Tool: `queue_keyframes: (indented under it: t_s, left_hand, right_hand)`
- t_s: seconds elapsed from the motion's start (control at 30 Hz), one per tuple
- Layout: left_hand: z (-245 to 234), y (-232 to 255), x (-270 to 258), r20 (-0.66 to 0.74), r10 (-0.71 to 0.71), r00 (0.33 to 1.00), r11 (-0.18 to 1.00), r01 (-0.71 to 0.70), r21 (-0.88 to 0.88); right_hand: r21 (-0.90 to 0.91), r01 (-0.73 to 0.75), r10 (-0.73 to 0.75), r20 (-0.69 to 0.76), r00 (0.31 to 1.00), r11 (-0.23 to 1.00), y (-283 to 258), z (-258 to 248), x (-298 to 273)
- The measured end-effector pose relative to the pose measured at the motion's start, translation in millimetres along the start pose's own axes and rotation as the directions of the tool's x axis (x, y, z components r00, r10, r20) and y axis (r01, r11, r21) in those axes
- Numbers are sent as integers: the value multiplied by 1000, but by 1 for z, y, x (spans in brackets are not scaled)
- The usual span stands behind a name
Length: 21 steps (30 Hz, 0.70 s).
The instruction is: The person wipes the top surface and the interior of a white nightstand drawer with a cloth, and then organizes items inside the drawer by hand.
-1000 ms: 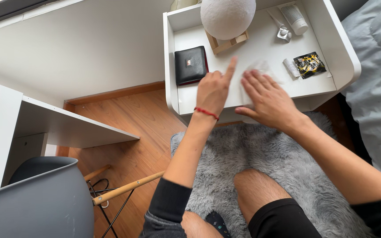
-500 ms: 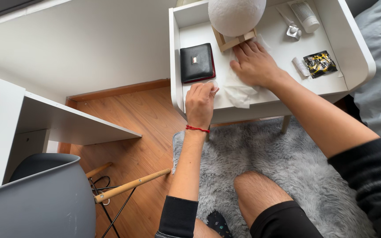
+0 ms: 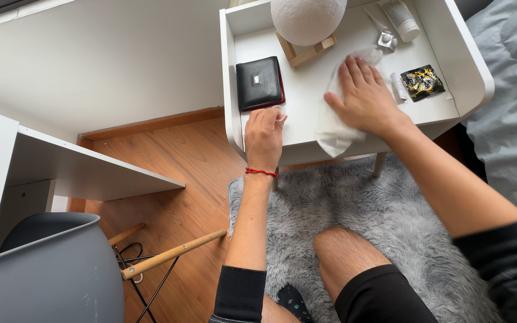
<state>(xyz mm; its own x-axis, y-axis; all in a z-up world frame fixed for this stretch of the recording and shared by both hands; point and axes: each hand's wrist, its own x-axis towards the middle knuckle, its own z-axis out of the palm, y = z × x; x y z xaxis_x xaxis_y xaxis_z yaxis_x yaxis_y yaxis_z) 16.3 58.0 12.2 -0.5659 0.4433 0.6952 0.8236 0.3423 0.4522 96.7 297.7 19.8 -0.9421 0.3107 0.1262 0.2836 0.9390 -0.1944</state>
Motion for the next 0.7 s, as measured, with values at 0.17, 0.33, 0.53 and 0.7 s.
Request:
queue_keyframes:
  t_s: [0.17,0.33,0.53,0.7]
  left_hand:
    - [-1,5,-2,-74,-97,993,993,91,-79]
    - [-3,13,-7,-81,-153,985,987,150,-51]
    - [-4,13,-15,-102,-221,970,975,219,-33]
    - [-1,13,-15,-112,-250,962,968,250,-18]
  right_hand:
    - [31,99,-100,51,994,995,-39,3,0]
    - [6,-140,139,125,982,990,-40,-28,-29]
    - [-32,-271,272,108,956,962,-10,-19,31]
    - [14,101,-102,56,993,995,-5,3,26]
